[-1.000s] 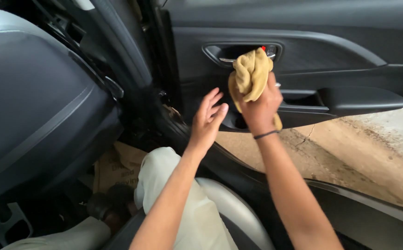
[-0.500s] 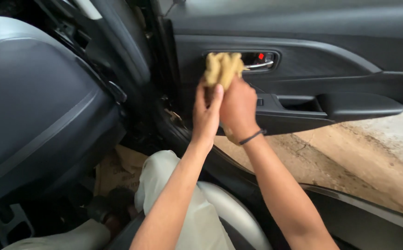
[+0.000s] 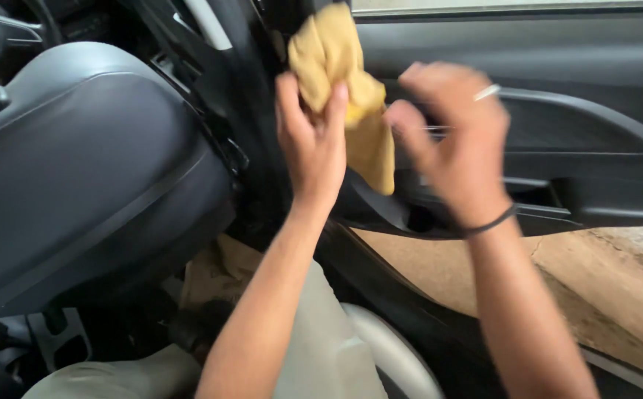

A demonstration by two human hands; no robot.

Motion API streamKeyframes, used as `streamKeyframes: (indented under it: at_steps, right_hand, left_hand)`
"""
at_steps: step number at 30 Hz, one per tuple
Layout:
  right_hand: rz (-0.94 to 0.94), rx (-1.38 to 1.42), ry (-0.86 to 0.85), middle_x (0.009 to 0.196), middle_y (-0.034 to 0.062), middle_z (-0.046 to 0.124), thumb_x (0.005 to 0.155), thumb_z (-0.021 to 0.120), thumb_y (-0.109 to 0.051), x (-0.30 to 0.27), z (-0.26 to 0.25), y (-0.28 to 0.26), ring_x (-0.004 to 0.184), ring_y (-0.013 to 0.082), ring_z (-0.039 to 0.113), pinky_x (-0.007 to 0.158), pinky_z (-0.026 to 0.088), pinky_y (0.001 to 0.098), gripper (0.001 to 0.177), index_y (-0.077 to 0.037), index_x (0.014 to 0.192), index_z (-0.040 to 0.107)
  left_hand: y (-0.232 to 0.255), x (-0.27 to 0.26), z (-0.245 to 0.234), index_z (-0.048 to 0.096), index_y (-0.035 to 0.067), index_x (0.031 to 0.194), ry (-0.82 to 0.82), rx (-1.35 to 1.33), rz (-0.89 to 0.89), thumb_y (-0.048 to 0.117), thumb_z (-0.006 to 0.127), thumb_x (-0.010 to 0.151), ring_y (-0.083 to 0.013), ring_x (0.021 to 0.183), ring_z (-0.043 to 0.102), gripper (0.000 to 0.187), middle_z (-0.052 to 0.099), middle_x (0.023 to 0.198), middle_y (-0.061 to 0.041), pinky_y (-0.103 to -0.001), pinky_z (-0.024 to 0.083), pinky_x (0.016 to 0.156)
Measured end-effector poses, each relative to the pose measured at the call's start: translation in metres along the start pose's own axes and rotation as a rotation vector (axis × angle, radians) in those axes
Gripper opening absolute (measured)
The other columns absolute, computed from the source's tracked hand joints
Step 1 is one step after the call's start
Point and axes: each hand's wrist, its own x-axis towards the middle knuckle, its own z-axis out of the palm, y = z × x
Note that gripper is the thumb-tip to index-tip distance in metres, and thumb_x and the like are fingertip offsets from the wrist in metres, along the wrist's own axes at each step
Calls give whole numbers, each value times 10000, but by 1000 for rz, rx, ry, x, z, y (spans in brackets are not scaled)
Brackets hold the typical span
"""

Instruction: The recorder is cleaning the interior panel and handle of a car door using a yellow cloth.

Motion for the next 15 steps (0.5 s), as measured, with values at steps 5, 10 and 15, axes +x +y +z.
streamKeyframes:
  at_steps: [5,10,15]
  right_hand:
    - [-96,-231,132,1161,134,654,984,751,-30,23,3,48,1149,354,605,1002,492,443,191,-20,1157,670]
    - [-148,-390,211,1082,100,627,950,679,25,16,35,76,1097,326,564,988,475,430,151,-43,1083,663]
    - [-66,-457,241,1086,110,560,934,611,50,12,45,77,1091,318,539,974,453,408,215,-40,1121,665]
  left_hand:
    - [2,21,22,458,101,1436,155,478,432,190,668,1076,-317,1371,512,426,480,1445,-160,-466,448,1153]
    - [-13,32,31,507,153,1432,155,768,591,145,698,959,-454,1328,455,510,377,1498,-254,-539,449,1099]
    - [-24,55,22,488,159,1428,154,685,536,99,705,1069,-325,1270,562,424,424,1444,-105,-430,548,1055]
